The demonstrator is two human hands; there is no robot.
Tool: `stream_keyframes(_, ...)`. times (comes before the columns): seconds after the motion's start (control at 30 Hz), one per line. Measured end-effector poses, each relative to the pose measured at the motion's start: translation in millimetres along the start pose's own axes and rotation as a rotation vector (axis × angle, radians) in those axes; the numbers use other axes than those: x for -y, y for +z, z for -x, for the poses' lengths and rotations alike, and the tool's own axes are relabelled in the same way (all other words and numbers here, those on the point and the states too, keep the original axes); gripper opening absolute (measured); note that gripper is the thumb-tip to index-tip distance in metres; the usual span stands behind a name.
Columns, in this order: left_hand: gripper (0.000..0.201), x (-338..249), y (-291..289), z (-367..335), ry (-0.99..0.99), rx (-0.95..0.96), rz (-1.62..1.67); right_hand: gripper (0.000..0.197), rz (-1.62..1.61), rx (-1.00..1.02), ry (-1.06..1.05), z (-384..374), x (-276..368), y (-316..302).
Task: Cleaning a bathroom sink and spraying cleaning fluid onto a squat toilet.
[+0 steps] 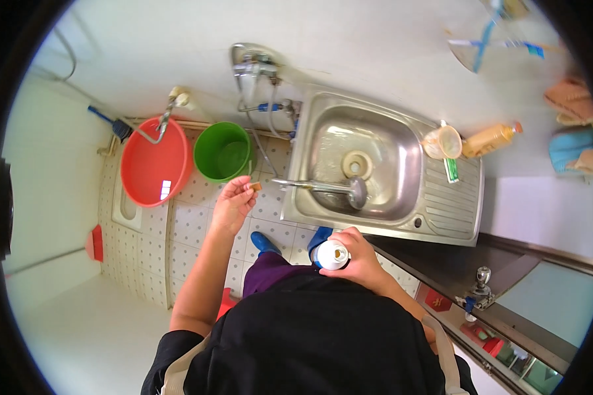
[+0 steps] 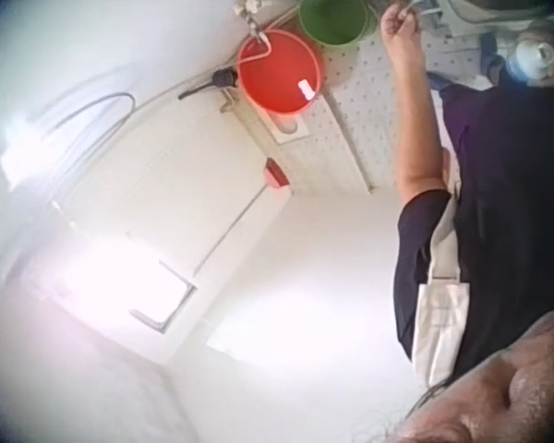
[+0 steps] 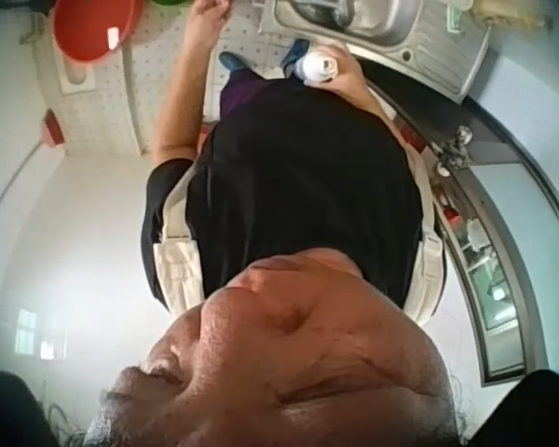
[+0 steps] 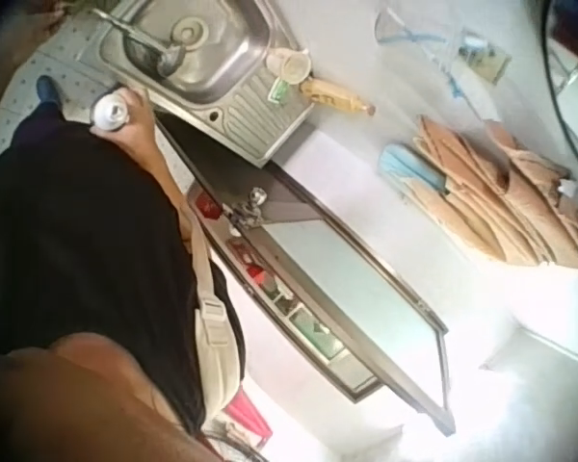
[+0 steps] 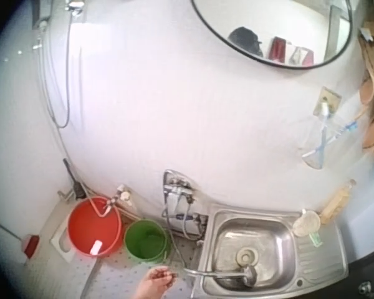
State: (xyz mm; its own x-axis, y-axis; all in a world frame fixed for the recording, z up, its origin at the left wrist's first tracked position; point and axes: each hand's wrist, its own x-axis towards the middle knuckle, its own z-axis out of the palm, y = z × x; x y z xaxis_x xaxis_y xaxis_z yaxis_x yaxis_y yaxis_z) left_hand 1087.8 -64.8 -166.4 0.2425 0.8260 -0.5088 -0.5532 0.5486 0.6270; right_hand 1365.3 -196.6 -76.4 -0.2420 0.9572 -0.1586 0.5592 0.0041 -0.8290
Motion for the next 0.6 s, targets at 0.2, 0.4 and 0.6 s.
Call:
stream_keyframes(0.2,0.028,-16.4,-126.8,80.6,0.021,-0.309,0.009,0.061,0.039,0.09,-0.068,-49.3,49.0,61.6)
stream_keyframes(0.4,0.03,-25.5,-249.6,185.6,0.184,-0.668,0.192,0.06,0.015,0.262,-0.295,-115.6,102.5,131.0)
stream_keyframes(0.6,0.029,-0.5,-313.5,286.7,0.392,-0.994,0.463,0.059,0.153,0.442,-0.571,-181.0,159.4,197.7)
